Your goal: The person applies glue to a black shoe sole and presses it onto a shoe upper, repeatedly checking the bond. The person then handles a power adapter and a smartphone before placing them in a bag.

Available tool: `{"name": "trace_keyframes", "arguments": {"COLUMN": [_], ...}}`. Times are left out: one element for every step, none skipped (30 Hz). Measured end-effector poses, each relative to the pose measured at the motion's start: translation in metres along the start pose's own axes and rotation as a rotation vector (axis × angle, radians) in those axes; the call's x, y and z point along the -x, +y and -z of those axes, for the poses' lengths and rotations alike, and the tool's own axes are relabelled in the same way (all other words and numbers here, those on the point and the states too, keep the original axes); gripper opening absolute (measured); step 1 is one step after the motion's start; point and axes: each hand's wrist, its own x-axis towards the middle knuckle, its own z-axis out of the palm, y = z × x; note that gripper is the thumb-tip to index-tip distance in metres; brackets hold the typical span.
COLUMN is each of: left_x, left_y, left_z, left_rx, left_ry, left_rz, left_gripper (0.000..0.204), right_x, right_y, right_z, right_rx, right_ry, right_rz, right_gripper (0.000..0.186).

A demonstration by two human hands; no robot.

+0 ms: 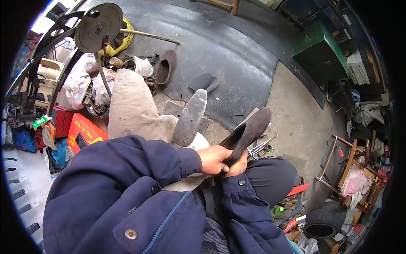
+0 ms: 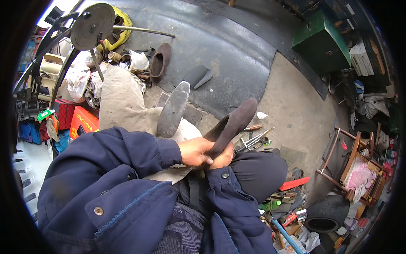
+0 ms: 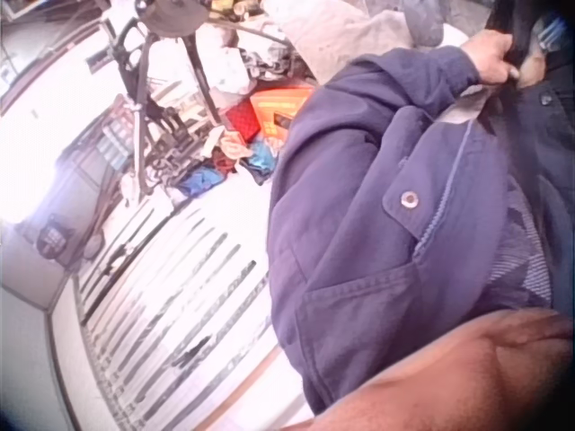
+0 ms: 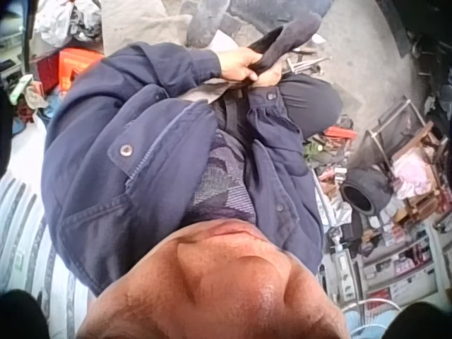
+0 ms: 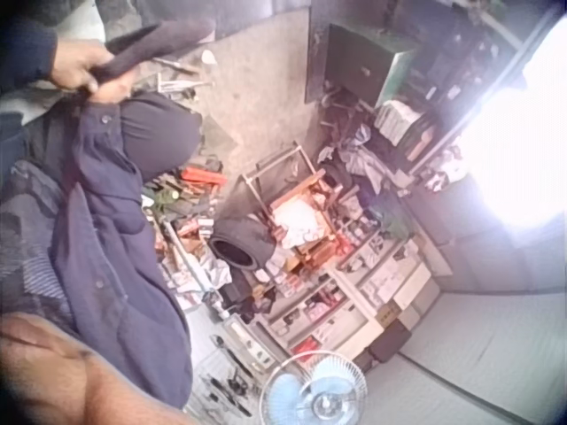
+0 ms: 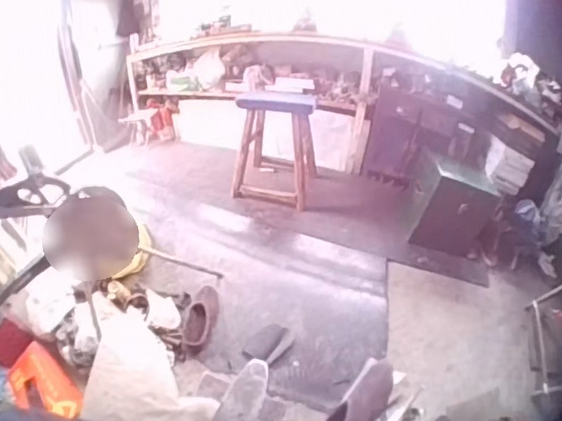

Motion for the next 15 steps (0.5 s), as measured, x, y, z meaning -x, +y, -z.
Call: {"name": "trace_keyframes", "arguments": {"left_x": [-0.001, -0.003, -0.004, -0.004, -0.004, -0.004, -0.003, -0.002, -0.001, 0.001, 0.002, 0.002, 0.003, 0.003, 0.002], "left_y": [-0.001, -0.002, -0.002, -0.003, -0.003, -0.003, -0.002, -0.002, -0.002, -0.002, -0.001, -0.002, -0.002, -0.002, -0.003], "left_z": [0.001, 0.002, 0.002, 0.002, 0.002, 0.001, 0.001, -0.001, -0.002, -0.003, -0.003, -0.004, -0.004, -0.003, -0.003], "left_rx": [-0.055, -0.056, -0.054, -0.047, -0.077, -0.05, -0.025, 0.0, 0.01, 0.023, 0.038, 0.067, 0.037, 0.02, 0.018], "left_ry": [0.019, 0.026, 0.033, 0.018, 0.004, 0.019, 0.013, 0.0, 0.001, 0.014, 0.02, 0.02, 0.024, 0.022, 0.012], "left_rz": [-0.02, -0.049, -0.077, -0.075, -0.052, -0.061, -0.044, -0.025, -0.034, -0.044, -0.052, -0.07, -0.062, -0.064, -0.074], "left_gripper": [0.039, 0.039, 0.039, 0.04, 0.04, 0.04, 0.04, 0.04, 0.04, 0.04, 0.04, 0.04, 0.04, 0.039, 0.039], "right_x": [-0.002, -0.004, -0.006, -0.007, -0.007, -0.007, -0.007, -0.006, -0.005, -0.004, -0.002, -0.001, 0.0, 0.0, -0.001], "right_y": [0.002, 0.005, 0.008, 0.011, 0.014, 0.016, 0.018, 0.018, 0.018, 0.017, 0.015, 0.013, 0.011, 0.008, 0.006], "right_z": [-0.002, -0.004, -0.004, -0.004, -0.004, -0.003, -0.002, -0.001, 0.0, 0.0, 0.001, 0.001, 0.0, 0.0, -0.001], "right_rx": [-0.005, -0.007, -0.008, -0.058, -0.107, -0.155, -0.256, -0.328, -0.501, -0.633, -0.609, -0.526, -0.462, -0.41, -0.378], "right_ry": [0.017, 0.035, 0.057, 0.03, 0.009, -0.014, -0.053, -0.068, -0.116, -0.135, -0.136, -0.127, -0.118, -0.095, -0.073], "right_rz": [0.027, 0.057, 0.064, 0.072, 0.054, 0.005, -0.116, -0.188, -0.201, -0.213, -0.182, -0.133, -0.068, -0.07, -0.058], "right_gripper": [0.019, 0.019, 0.019, 0.02, 0.02, 0.02, 0.02, 0.02, 0.02, 0.019, 0.018, 0.017, 0.017, 0.016, 0.016]}}
